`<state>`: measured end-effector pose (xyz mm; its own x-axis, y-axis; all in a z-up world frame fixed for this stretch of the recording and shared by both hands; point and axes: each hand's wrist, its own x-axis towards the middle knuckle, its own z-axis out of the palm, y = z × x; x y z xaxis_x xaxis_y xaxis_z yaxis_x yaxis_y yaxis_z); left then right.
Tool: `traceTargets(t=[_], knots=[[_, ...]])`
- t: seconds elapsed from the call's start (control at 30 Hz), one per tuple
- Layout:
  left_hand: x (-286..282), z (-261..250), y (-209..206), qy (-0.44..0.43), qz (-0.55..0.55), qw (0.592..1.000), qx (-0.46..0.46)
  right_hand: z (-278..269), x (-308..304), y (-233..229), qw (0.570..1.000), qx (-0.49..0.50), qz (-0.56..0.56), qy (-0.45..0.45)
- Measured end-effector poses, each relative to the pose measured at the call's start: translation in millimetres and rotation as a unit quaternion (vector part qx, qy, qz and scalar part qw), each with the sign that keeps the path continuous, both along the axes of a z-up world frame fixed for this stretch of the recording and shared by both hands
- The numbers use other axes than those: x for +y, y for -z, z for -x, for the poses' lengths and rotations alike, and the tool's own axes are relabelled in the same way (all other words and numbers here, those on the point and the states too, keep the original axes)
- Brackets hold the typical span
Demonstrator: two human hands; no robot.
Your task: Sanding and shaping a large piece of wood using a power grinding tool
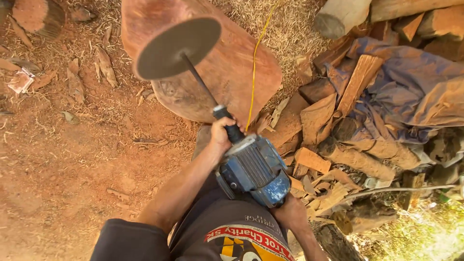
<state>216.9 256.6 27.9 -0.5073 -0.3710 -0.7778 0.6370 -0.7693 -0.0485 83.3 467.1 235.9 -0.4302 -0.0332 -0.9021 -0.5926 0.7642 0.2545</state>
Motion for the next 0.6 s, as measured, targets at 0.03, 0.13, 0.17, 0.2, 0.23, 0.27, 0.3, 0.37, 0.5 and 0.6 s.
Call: traceTargets(t=[0.03,0.13,0.17,0.2,0.23,0.27,0.3,0.37,0.5,0.6], knots=[[-7,-5,3,0.001,0.000,1.000,-0.005,0,2,9,1.000,-0.005,0.000,0.001],[-26,-12,5,-0.017,0.002,1.000,-0.001,2,0,28,0.988,-0.025,0.144,-0.057],[-33,-11,0,-0.018,0.026,0.999,0.009,1,-5,28,0.988,-0.042,0.146,-0.037],[-36,-10,-6,-0.020,0.046,0.999,0.016,2,-9,27,0.987,-0.062,0.146,-0.018],[-28,-1,-5,-0.021,0.043,0.999,0.012,12,6,30,0.987,-0.067,0.143,-0.018],[-23,4,-3,-0.019,0.046,0.999,0.004,19,18,37,0.988,-0.057,0.137,-0.030],[-18,9,-2,-0.018,0.049,0.999,-0.005,25,30,43,0.989,-0.046,0.131,-0.042],[3,27,4,-0.021,0.040,0.999,-0.004,42,34,36,0.993,-0.046,0.106,-0.032],[49,55,23,-0.018,0.023,0.999,-0.028,82,50,38,0.998,-0.054,0.012,-0.018],[46,58,9,-0.050,0.009,0.996,-0.071,111,49,61,0.992,-0.062,0.078,-0.074]])
